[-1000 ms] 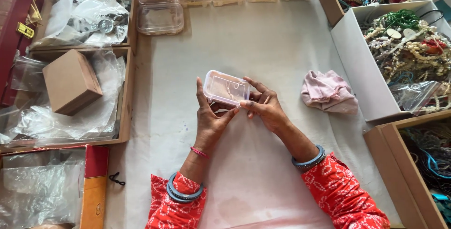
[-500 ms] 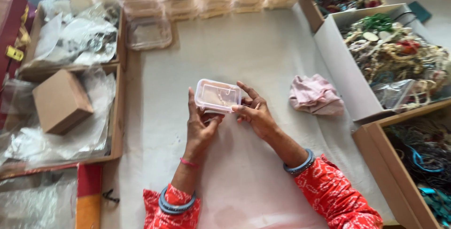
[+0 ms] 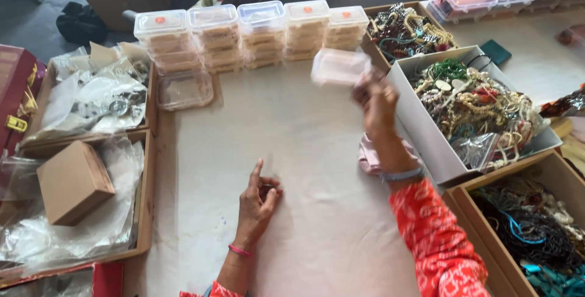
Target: The person places a small beaded item into a clear plastic bag and then into a beige cloth pouch. They place the pouch into a clear plastic container and close it. Finally, they wipe a beaded necklace with a pink cloth.
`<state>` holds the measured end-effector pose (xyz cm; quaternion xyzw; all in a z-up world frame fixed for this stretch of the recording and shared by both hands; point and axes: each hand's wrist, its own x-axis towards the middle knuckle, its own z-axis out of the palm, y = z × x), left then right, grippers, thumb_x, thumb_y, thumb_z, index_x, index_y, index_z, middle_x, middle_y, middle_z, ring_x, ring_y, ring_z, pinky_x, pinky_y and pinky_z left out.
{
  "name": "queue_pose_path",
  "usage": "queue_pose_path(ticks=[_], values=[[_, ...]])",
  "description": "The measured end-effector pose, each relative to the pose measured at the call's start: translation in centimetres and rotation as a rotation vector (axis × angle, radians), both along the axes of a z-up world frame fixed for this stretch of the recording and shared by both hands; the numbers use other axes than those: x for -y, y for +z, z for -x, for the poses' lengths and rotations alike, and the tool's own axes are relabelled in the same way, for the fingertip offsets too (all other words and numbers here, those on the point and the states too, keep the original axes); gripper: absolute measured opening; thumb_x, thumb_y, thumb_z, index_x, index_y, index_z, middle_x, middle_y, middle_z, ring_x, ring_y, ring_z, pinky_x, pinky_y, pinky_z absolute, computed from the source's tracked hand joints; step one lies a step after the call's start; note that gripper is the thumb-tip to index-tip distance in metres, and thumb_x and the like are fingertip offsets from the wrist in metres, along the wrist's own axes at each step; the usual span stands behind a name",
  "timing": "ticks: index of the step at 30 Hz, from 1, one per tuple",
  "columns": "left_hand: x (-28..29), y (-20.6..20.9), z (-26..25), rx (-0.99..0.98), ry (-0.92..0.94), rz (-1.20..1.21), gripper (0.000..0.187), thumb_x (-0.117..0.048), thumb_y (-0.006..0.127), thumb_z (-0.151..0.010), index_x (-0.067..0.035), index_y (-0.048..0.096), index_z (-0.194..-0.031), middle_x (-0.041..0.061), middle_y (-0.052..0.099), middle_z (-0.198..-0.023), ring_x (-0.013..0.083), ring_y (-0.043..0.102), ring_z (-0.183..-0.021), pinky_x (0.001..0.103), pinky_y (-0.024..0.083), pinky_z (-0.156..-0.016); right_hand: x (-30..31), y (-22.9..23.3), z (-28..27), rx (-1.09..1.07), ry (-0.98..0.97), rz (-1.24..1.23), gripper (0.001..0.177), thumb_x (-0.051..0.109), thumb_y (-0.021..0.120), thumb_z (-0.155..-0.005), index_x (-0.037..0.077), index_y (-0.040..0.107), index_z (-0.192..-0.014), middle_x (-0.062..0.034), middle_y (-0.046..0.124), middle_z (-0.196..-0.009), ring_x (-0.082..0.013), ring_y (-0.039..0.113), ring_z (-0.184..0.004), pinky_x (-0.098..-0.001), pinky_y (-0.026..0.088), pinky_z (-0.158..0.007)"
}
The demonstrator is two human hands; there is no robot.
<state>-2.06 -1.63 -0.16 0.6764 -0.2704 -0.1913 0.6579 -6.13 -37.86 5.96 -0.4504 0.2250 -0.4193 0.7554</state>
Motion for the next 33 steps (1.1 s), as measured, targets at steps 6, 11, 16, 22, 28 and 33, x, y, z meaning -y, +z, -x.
queue_pose_path(ticks=[6, 11, 16, 22, 28, 33], values=[[-0.3, 0.0, 0.1, 0.022, 0.010, -0.100, 0.058, 0.002, 0.060, -0.090, -0.010, 0.052, -0.147, 0.007, 0.073, -0.093, 0.0141, 0.076, -0.080, 0.028, 0.062, -0.073, 12.4, 4.0, -5.8, 0.023, -0.343, 0.045, 0.016, 0.012, 0.075, -0.095, 0.004, 0.076, -0.109, -0.0066, 0.075, -0.089, -0.0141, 0.070, -0.063, -0.0285, 0.063, -0.055], [0.0, 1.1, -0.1, 0.025, 0.010, -0.146, 0.048, 0.002, 0.062, -0.089, -0.008, 0.062, -0.136, 0.005, 0.075, -0.094, 0.0138, 0.077, -0.081, 0.028, 0.060, -0.070, 18.8, 2.5, -9.8, -0.020, -0.373, 0.065, 0.016, 0.013, 0.075, -0.095, 0.002, 0.076, -0.106, -0.0054, 0.073, -0.082, -0.0126, 0.069, -0.059, -0.0265, 0.062, -0.049], [0.0, 0.8, -0.1, 0.012, -0.003, -0.102, 0.044, 0.003, 0.063, -0.090, -0.005, 0.064, -0.133, 0.007, 0.073, -0.096, 0.0144, 0.076, -0.082, 0.027, 0.062, -0.074, 18.7, 3.0, -12.2, -0.184, -0.402, 0.167, 0.014, 0.013, 0.071, -0.095, 0.003, 0.077, -0.103, -0.0039, 0.075, -0.079, -0.0113, 0.068, -0.056, -0.0254, 0.059, -0.046], [0.0, 1.1, -0.2, 0.002, -0.004, -0.109, 0.040, 0.001, 0.065, -0.091, -0.004, 0.065, -0.130, 0.007, 0.072, -0.095, 0.0147, 0.076, -0.082, 0.027, 0.063, -0.074, 23.5, -1.1, -14.9, -0.385, -0.454, 0.448, 0.022, 0.019, 0.067, -0.100, 0.003, 0.079, -0.109, -0.0032, 0.077, -0.095, -0.0083, 0.070, -0.082, -0.0237, 0.060, -0.070], [0.0, 1.7, -0.1, -0.017, -0.017, -0.122, 0.037, 0.001, 0.064, -0.091, -0.003, 0.066, -0.128, 0.007, 0.072, -0.096, 0.0147, 0.076, -0.083, 0.026, 0.063, -0.074, 22.2, -0.9, -14.8, -0.350, -0.316, 0.428, 0.032, 0.025, 0.060, -0.101, 0.005, 0.069, -0.124, -0.0037, 0.076, -0.112, -0.0118, 0.073, -0.101, -0.0271, 0.060, -0.091], [-0.3, 1.5, -0.1, 0.023, 0.007, -0.135, 0.036, 0.001, 0.065, -0.090, -0.005, 0.067, -0.125, 0.008, 0.073, -0.097, 0.0153, 0.076, -0.081, 0.028, 0.058, -0.065, 19.3, 0.9, -12.7, -0.433, -0.434, 0.385, 0.023, 0.026, 0.057, -0.102, 0.008, 0.070, -0.107, -0.0006, 0.073, -0.100, -0.0107, 0.070, -0.091, -0.0278, 0.061, -0.077]])
